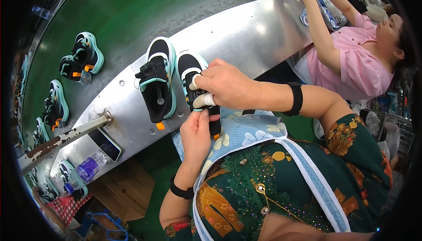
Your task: Using a cleaning solution and cloth to wipe down the exterior of newly manufactured shoes on a conveyor belt.
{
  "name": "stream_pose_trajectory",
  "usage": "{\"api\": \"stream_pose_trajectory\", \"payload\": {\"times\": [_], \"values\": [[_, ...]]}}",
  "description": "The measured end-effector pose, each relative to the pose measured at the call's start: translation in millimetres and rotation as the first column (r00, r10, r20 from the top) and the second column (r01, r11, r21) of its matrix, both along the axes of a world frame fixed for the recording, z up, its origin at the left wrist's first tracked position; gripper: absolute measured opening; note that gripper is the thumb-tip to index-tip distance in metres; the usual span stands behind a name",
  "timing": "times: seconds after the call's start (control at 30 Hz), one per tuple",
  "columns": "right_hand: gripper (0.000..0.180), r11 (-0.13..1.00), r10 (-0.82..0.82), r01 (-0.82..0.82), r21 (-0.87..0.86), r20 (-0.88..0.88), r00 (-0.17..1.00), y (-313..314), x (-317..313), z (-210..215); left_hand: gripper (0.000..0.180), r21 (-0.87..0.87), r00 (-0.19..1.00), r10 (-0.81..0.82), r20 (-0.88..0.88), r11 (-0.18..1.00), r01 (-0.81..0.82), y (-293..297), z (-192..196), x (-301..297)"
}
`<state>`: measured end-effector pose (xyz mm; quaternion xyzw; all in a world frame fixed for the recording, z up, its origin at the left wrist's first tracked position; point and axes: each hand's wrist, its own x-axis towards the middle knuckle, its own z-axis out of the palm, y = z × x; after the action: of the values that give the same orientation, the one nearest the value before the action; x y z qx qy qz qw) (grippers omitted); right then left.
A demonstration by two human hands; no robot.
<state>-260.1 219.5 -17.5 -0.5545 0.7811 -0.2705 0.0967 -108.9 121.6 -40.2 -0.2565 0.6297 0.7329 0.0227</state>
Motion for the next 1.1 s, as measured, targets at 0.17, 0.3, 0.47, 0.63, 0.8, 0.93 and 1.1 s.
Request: {"api": "stream_pose_trajectory", "payload": {"times": [0.17, 0.3, 0.47, 0.63, 0.8, 0.93, 1.1], "values": [[0.037, 0.994, 0.051, -0.094, 0.058, 0.51, 0.859, 7.7, -30.4, 17.9, 0.034, 0.35, 0.977, -0.138, 0.163, 0.934, 0.074, -19.1, 10.2, 0.2], [0.037, 0.977, 0.155, -0.203, 0.062, 0.446, 0.882, 5.9, -40.0, 25.8, 0.043, 0.488, 0.987, -0.036, 0.154, 0.872, -0.044, -16.4, 13.5, -10.8], [0.03, 0.954, 0.23, -0.292, 0.068, 0.46, 0.858, 1.3, -35.3, 8.1, 0.04, 0.434, 0.99, -0.045, 0.131, 0.901, -0.017, -10.7, 1.9, -12.1], [0.028, 0.959, 0.167, -0.269, 0.089, 0.59, 0.79, 2.3, -43.0, 7.2, 0.037, 0.409, 0.988, -0.045, 0.148, 0.912, -0.02, -9.8, -7.9, -15.1], [0.033, 0.965, 0.094, -0.204, 0.163, 0.509, 0.855, 21.1, -47.5, 9.8, 0.036, 0.42, 0.993, -0.115, -0.039, 0.899, 0.121, -2.5, -19.4, -8.4], [0.024, 0.958, 0.08, -0.134, 0.255, 0.209, 0.975, 20.5, -40.0, 15.0, 0.033, 0.391, 0.997, -0.081, 0.005, 0.918, 0.072, 7.9, -17.8, -18.6], [0.026, 0.924, 0.067, -0.117, 0.364, 0.146, 0.987, 15.5, -42.3, 19.3, 0.034, 0.302, 0.995, -0.091, 0.033, 0.95, 0.077, 14.0, -14.1, -21.1]]}}
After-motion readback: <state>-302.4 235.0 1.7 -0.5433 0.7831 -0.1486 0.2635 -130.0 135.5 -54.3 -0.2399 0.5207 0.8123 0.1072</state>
